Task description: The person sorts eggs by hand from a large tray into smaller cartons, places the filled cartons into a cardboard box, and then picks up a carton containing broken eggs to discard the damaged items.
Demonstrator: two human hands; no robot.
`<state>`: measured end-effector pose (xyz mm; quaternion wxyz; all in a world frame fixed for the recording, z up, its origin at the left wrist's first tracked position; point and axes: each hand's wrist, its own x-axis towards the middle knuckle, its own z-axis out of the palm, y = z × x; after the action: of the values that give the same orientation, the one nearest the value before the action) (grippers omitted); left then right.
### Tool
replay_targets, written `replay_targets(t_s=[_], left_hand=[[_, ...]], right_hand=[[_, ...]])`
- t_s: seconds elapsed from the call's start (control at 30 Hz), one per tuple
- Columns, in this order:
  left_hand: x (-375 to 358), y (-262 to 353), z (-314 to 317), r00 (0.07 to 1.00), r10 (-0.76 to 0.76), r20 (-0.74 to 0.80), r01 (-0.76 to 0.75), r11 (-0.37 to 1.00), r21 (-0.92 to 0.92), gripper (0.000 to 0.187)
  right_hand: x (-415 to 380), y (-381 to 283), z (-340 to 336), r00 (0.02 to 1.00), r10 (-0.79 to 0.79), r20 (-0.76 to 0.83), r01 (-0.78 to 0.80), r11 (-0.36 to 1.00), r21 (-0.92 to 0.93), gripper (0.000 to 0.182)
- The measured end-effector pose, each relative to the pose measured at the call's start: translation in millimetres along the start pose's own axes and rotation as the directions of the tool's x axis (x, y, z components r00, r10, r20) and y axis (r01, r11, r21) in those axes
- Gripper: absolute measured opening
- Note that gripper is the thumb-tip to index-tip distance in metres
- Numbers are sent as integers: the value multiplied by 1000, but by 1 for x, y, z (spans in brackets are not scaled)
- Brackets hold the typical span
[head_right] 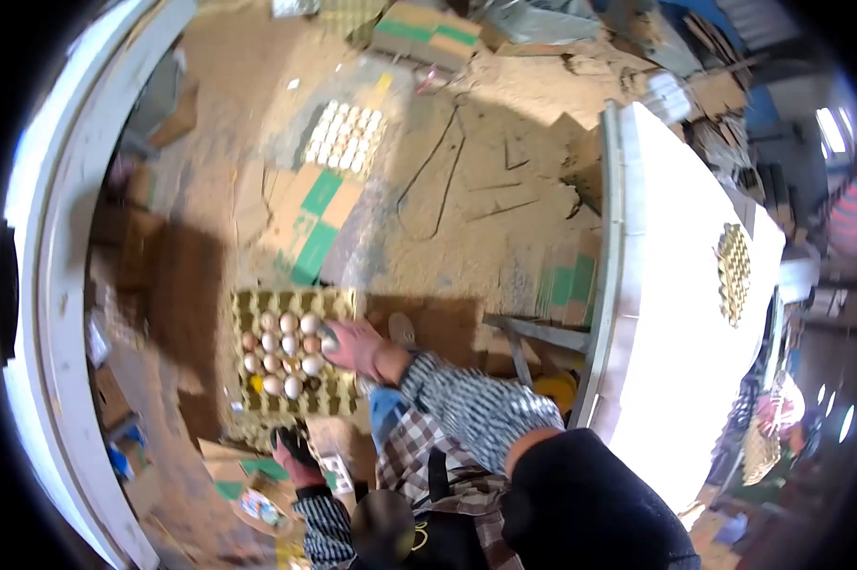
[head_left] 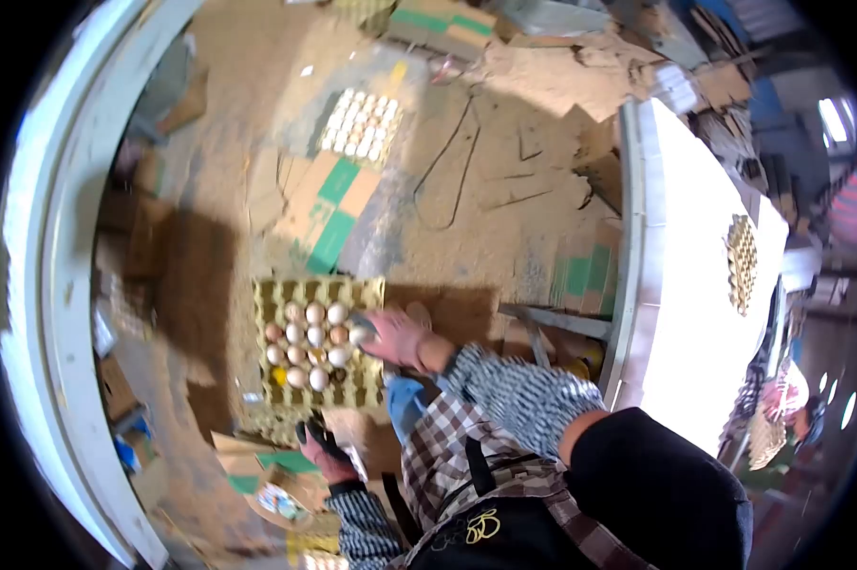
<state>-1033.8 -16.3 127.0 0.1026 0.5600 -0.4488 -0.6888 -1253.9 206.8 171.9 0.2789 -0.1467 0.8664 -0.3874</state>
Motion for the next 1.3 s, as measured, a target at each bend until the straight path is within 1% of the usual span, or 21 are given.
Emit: replay_targets(t_s=[0.07,0.17,0.2,0.23,0.3,0.4,0.43,0.5,0.63,0.7,0.77,0.83,0.87,0.93,0.97,1.0,1.03,1.1,1.17,1.27,1.3], left_hand=[[20,6,-9,999,41,30,-47,969,241,19],[-5,53,43,969,114,217,-180,931,317,24],[-17,75,69,967,34,251,-141,894,424,28],[7,63,83,918,124,378,-274,886,373,30],[-38,103,164,882,-56,469,-196,859,472,28],[3,104,247,619,-363,697,-329,686,649,28],[-25,105,299,652,-384,654,-198,747,635,23],[-59,118,378,575,-491,654,-327,595,734,23],[-72,123,509,423,-630,651,-435,490,756,22],[-76,128,562,290,-612,736,-670,419,613,25],[26,104,604,-83,-555,828,-786,547,288,30],[34,104,657,460,-703,543,-511,291,809,34],[32,100,685,450,-713,537,-531,270,803,34],[22,114,721,350,-764,542,-701,170,693,37],[22,143,749,309,-784,538,-785,110,610,39],[47,138,787,436,-791,429,-670,33,741,38],[45,140,818,460,-782,422,-669,8,743,38],[30,152,881,437,-756,487,-752,-9,659,38],[10,157,946,404,-740,538,-816,-26,578,38],[-29,164,1033,336,-710,619,-887,-18,461,38],[-42,164,1055,313,-702,639,-905,-17,425,38]], right_hand=[[-56,17,-14,998,62,-9,-62,998,-20,62],[-136,24,-77,937,345,56,-345,939,-22,64],[-151,32,-100,912,403,76,-394,912,-111,64],[-167,41,-116,878,469,96,-445,873,-198,64],[-195,95,-114,883,445,-146,-456,889,-49,61],[-197,96,-195,808,587,48,-589,806,56,63],[-196,90,-218,789,611,-69,-601,790,117,59],[-179,118,-252,825,556,-105,-552,831,67,57],[-158,120,-352,777,518,-358,-440,853,281,53],[-150,143,-389,682,483,-549,-222,852,474,50],[-168,152,-455,599,611,-517,-162,725,669,55],[-173,204,-484,322,676,-663,134,661,739,60],[-171,272,-485,195,781,-594,28,601,799,56],[-224,239,-546,-10,788,-615,487,541,686,38],[-231,291,-542,-31,750,-661,746,457,484,36],[-250,279,-561,-125,805,-580,837,399,374,33],[-267,306,-565,-134,894,-428,891,297,342,31],[-299,317,-568,-276,850,-448,857,429,284,35],[-325,327,-578,-327,923,-202,910,365,197,30],[-371,377,-562,-416,890,-187,868,450,210,39],[-385,374,-575,-426,903,-49,875,425,230,46]])
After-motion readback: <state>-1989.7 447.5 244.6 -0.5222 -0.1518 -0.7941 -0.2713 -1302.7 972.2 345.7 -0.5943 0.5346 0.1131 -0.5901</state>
